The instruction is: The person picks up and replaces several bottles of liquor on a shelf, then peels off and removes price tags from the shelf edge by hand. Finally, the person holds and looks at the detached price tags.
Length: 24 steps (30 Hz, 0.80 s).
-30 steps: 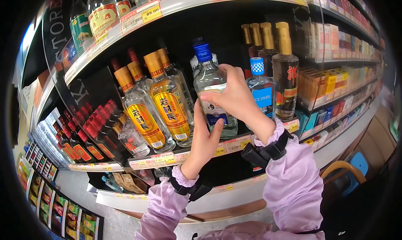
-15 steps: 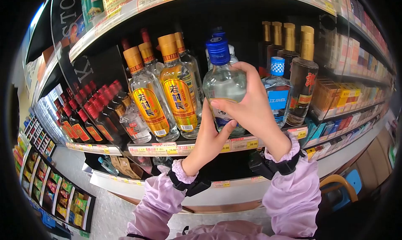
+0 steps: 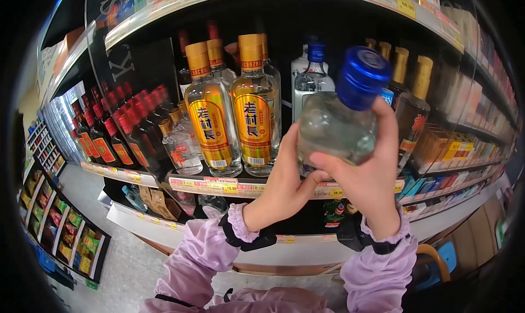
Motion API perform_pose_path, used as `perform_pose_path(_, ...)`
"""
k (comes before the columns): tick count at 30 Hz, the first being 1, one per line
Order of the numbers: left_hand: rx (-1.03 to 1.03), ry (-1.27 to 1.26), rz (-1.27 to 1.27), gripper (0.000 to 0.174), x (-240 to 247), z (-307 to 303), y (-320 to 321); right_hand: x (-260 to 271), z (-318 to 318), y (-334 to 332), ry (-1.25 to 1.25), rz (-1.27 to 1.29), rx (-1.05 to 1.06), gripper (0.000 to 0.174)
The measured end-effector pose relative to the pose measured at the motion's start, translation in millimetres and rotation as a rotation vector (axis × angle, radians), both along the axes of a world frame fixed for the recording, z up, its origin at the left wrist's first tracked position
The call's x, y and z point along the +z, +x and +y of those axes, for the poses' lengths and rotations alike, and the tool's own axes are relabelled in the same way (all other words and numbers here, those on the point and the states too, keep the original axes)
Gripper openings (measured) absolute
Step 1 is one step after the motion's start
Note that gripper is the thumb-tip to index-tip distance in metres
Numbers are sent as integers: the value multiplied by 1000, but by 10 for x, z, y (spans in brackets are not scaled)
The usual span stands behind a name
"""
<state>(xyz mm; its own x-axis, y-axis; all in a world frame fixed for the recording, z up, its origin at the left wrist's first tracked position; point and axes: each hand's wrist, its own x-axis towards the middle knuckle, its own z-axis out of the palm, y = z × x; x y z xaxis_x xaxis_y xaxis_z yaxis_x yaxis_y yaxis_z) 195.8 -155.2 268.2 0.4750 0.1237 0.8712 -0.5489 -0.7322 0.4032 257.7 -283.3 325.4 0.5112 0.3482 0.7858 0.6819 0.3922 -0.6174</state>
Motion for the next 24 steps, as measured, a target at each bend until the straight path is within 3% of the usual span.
perform_pose_path(3,1,72,-43,83,14,-20,-105,14,-154,-173,16,-24,-16,95)
perform_pose_path(5,-117,62,27,86,20,-65,-218,-57,-244,-258,16,57,-5,98)
perform_pose_path(10,-127,167,149,90,-104,-64,-508,-340,-360,-411,38,-24,51,95)
perform_pose_path(15,-208,63,388,88,-462,-19,-761,-717,-422,-519,-235,-72,125,89)
perform_pose_path(18,-239,37,462,77,-747,86,-829,-1014,-322,-584,-232,16,153,84)
perform_pose_path(24,-225,42,503,73,-1290,288,-909,-1561,-116,-699,-300,168,141,74)
